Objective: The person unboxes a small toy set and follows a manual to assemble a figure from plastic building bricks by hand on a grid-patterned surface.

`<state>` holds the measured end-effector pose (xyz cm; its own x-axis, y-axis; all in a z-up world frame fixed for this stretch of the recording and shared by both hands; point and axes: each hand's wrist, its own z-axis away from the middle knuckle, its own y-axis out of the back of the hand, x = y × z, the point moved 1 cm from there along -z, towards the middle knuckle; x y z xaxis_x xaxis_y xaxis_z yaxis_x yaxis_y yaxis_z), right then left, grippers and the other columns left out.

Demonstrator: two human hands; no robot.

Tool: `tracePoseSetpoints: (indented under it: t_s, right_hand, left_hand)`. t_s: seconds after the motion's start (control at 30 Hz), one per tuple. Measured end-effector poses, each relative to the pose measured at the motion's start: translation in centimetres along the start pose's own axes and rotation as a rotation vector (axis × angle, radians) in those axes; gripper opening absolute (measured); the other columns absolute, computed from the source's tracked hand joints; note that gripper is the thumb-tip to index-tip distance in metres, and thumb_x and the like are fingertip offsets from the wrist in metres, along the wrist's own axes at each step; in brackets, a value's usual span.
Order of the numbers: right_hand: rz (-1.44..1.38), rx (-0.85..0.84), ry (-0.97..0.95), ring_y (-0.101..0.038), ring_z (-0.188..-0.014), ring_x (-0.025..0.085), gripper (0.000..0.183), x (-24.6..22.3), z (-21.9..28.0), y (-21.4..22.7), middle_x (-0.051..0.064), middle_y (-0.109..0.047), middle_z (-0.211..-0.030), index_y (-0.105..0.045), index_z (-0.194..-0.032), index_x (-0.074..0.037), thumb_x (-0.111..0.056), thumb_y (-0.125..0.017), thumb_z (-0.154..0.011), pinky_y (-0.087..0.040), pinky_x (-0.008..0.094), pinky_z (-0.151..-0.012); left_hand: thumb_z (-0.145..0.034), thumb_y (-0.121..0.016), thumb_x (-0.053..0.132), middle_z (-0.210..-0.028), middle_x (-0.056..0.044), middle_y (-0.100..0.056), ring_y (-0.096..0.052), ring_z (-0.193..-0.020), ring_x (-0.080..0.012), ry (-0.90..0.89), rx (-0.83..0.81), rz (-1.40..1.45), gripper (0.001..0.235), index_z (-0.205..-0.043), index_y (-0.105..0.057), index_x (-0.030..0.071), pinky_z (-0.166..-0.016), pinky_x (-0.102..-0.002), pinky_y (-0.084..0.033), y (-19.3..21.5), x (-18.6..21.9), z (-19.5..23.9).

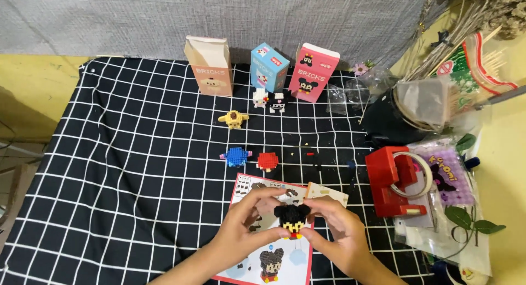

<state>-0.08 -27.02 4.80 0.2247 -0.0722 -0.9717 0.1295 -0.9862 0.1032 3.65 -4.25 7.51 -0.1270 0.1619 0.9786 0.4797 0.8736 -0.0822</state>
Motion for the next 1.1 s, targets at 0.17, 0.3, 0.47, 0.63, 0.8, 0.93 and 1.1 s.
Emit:
tracePoseSetpoints:
  t_s: [0.17,0.3,0.47,0.63,0.8,0.93,1.1]
  right_hand:
    - [0.075,0.032,0.134,-0.071,-0.114,0.025,0.051,1.8,1.0,0.1,0.015,-0.074,-0.123,-0.063,-0.128,0.002,-0.004,-0.083,-0.081,-0.061,0.035,-0.094]
    - [0.102,0.038,0.296,-0.074,-0.103,0.026,0.048,1.8,1.3,0.4,0.018,-0.074,-0.112,-0.062,-0.123,0.002,-0.009,-0.084,-0.081,-0.063,0.037,-0.095]
    - [0.125,0.066,0.277,-0.077,-0.103,0.028,0.050,2.2,1.9,0.5,0.022,-0.075,-0.108,-0.062,-0.122,0.001,-0.011,-0.085,-0.079,-0.066,0.040,-0.096]
    - [0.131,0.047,0.348,-0.077,-0.100,0.030,0.048,2.3,1.7,0.5,0.020,-0.075,-0.105,-0.062,-0.121,0.001,-0.015,-0.084,-0.081,-0.068,0.041,-0.094]
    - [0.118,0.070,0.287,-0.077,-0.102,0.029,0.036,2.4,2.0,0.6,0.021,-0.076,-0.106,-0.064,-0.119,0.002,-0.012,-0.076,-0.088,-0.066,0.039,-0.092]
    - [0.118,0.101,0.256,-0.076,-0.100,0.027,0.031,2.8,2.1,0.6,0.020,-0.076,-0.103,-0.065,-0.116,0.004,-0.006,-0.074,-0.088,-0.065,0.037,-0.091]
    - [0.175,0.110,0.347,-0.076,-0.097,0.025,0.035,3.3,2.4,1.2,0.015,-0.074,-0.107,-0.061,-0.121,-0.001,-0.002,-0.074,-0.087,-0.065,0.039,-0.090]
  left_hand:
    - [-0.085,-0.082,0.025,-0.105,-0.003,-0.075,-0.073,-0.105,-0.0157,0.050,0.012,-0.019,0.064,-0.140,-0.053,0.012,-0.094,-0.029,-0.058,0.1,-1.0,0.9]
    - [-0.087,-0.082,0.025,-0.110,-0.006,-0.075,-0.073,-0.113,-0.0192,-0.072,-0.006,-0.113,0.068,-0.144,-0.048,0.013,-0.096,-0.033,-0.055,-0.2,-1.5,1.3]
    - [-0.090,-0.080,0.020,-0.110,-0.011,-0.073,-0.075,-0.109,-0.0227,-0.238,-0.021,-0.109,0.069,-0.146,-0.042,0.007,-0.114,-0.047,-0.057,-0.4,-1.6,1.3]
    - [-0.091,-0.080,0.025,-0.114,-0.011,-0.075,-0.073,-0.117,-0.0265,-0.200,0.000,-0.126,0.070,-0.147,-0.041,0.010,-0.111,-0.043,-0.056,-0.3,-2.4,1.8]
    - [-0.089,-0.080,0.024,-0.109,-0.004,-0.074,-0.072,-0.110,-0.0169,-0.014,0.015,-0.027,0.069,-0.147,-0.044,0.012,-0.097,-0.031,-0.049,-0.3,-2.0,1.6]
    - [-0.091,-0.076,0.010,-0.106,-0.008,-0.068,-0.067,-0.106,-0.0166,0.077,0.006,0.231,0.068,-0.150,-0.041,0.010,-0.110,-0.036,-0.054,-0.6,-2.3,1.5]
    - [-0.091,-0.077,0.011,-0.103,-0.007,-0.067,-0.066,-0.103,-0.0162,0.099,0.010,0.233,0.067,-0.149,-0.044,0.009,-0.106,-0.034,-0.053,-0.7,-3.0,1.7]
